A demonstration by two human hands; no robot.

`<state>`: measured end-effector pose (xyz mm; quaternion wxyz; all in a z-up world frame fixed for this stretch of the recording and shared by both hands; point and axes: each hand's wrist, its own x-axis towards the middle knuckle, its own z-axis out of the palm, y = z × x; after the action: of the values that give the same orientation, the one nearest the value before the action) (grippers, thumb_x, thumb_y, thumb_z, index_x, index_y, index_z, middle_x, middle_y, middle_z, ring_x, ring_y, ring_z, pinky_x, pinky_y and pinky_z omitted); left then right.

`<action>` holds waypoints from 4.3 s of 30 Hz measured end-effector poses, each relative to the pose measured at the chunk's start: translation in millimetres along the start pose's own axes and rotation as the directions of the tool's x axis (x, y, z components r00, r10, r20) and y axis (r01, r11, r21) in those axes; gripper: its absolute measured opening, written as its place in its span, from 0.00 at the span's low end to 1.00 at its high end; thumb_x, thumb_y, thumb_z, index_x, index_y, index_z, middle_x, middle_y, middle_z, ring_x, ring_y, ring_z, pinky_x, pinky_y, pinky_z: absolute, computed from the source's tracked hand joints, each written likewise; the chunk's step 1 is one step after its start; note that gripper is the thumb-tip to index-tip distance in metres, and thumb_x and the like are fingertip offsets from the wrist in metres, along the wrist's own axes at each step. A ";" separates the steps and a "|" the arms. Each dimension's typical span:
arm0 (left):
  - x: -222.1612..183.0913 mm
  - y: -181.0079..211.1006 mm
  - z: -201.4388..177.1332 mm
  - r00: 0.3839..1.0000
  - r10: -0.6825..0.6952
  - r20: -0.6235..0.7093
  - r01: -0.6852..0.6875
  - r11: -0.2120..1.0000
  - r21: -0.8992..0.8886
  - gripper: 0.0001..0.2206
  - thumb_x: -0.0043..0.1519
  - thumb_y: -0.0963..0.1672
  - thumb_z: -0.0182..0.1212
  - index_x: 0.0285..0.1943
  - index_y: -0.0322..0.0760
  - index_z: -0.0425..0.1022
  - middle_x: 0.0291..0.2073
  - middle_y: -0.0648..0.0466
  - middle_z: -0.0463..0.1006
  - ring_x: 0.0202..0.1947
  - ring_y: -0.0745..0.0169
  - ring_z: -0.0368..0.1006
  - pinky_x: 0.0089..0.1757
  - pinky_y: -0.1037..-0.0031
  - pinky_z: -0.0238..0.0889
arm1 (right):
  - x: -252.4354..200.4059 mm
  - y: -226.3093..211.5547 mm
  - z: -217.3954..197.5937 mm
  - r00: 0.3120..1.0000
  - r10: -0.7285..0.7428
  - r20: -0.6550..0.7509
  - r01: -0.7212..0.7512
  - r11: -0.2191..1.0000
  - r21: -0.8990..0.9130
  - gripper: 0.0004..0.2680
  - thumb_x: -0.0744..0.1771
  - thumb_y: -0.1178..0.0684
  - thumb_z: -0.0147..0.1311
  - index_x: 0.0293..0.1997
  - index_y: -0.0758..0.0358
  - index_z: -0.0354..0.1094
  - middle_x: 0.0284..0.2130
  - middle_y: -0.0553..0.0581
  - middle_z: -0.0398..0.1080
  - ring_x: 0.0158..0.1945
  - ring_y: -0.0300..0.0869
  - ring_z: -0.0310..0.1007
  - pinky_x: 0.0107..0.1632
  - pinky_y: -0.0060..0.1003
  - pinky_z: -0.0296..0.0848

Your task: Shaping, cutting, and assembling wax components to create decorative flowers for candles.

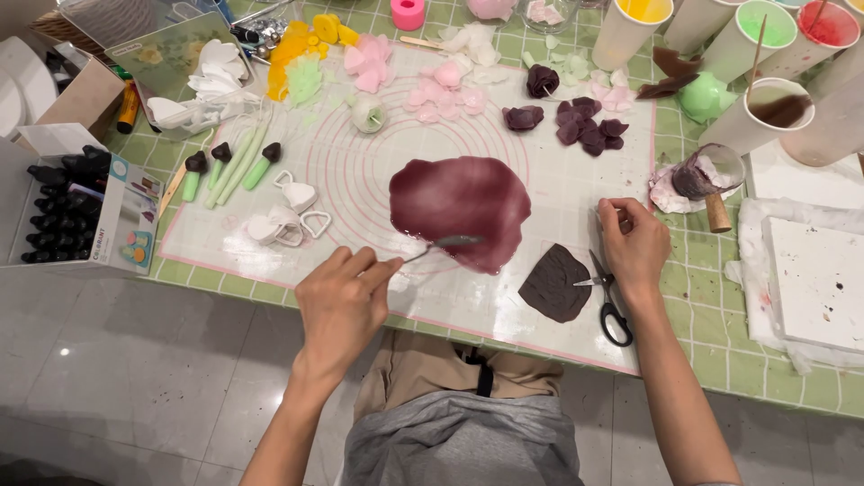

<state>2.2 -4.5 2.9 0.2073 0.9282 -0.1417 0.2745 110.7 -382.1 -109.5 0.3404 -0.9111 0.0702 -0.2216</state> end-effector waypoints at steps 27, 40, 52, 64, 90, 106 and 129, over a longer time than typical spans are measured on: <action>56.3 -1.7 67.6 0.975 0.032 0.218 0.027 0.965 -0.262 0.06 0.54 0.41 0.67 0.38 0.37 0.85 0.29 0.49 0.83 0.28 0.49 0.78 0.31 0.61 0.68 | -1.0 -4.8 -2.0 1.000 0.015 -0.010 -0.015 1.000 0.000 0.09 0.69 0.46 0.60 0.42 0.61 0.78 0.23 0.53 0.74 0.24 0.38 0.71 0.31 0.37 0.66; 64.2 12.3 65.9 0.968 0.115 0.224 -0.063 0.971 -0.229 0.05 0.53 0.40 0.67 0.36 0.36 0.85 0.25 0.48 0.81 0.26 0.48 0.77 0.30 0.61 0.67 | 0.1 -4.4 -2.2 1.000 0.022 -0.003 -0.022 1.000 0.004 0.09 0.69 0.46 0.59 0.42 0.61 0.78 0.23 0.53 0.75 0.24 0.39 0.72 0.31 0.37 0.66; 59.7 24.3 43.4 0.929 0.287 -0.232 -0.282 0.958 0.055 0.14 0.52 0.37 0.67 0.46 0.42 0.85 0.26 0.56 0.70 0.26 0.59 0.66 0.27 0.67 0.59 | -1.3 -6.2 -3.9 0.999 0.041 0.022 -0.041 0.999 -0.015 0.09 0.69 0.46 0.59 0.42 0.61 0.78 0.22 0.52 0.74 0.23 0.39 0.71 0.30 0.37 0.65; 42.6 14.5 79.5 0.949 0.301 -0.089 -0.299 0.953 0.040 0.16 0.49 0.36 0.64 0.47 0.37 0.83 0.32 0.55 0.73 0.31 0.59 0.68 0.30 0.68 0.61 | -0.4 -2.6 -1.3 1.000 0.020 0.006 -0.020 1.000 0.002 0.10 0.69 0.45 0.59 0.42 0.60 0.78 0.22 0.51 0.73 0.24 0.38 0.71 0.31 0.36 0.66; 49.3 -9.1 90.3 0.983 0.160 -0.087 -0.159 0.987 0.015 0.03 0.61 0.38 0.69 0.38 0.39 0.83 0.24 0.57 0.74 0.22 0.65 0.68 0.23 0.73 0.58 | 17.3 6.0 -48.1 1.000 0.003 0.022 -0.005 0.996 0.090 0.07 0.71 0.52 0.57 0.46 0.64 0.78 0.30 0.54 0.77 0.29 0.35 0.73 0.32 0.31 0.69; 60.2 -5.7 70.3 0.989 0.148 -0.012 -0.147 0.962 -0.230 0.06 0.58 0.41 0.64 0.42 0.35 0.83 0.30 0.54 0.80 0.26 0.56 0.77 0.27 0.66 0.66 | 13.4 75.8 -93.4 0.978 0.061 -0.198 -0.115 0.955 -0.272 0.17 0.69 0.41 0.66 0.55 0.63 0.76 0.42 0.59 0.78 0.35 0.50 0.77 0.43 0.47 0.72; 72.3 17.3 136.5 0.775 -0.122 0.620 0.615 0.372 -0.695 0.10 0.68 0.44 0.56 0.47 0.34 0.81 0.18 0.60 0.66 0.19 0.74 0.58 0.22 0.77 0.47 | 27.3 84.7 -102.3 0.967 0.172 -0.191 -0.213 0.951 -0.224 0.11 0.69 0.47 0.60 0.53 0.57 0.76 0.38 0.60 0.78 0.37 0.56 0.77 0.43 0.51 0.73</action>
<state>115.8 -93.6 -54.9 0.6668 0.7292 -0.0863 -0.1274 90.8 -514.3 -86.4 0.2392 -0.9125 0.2140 -0.2535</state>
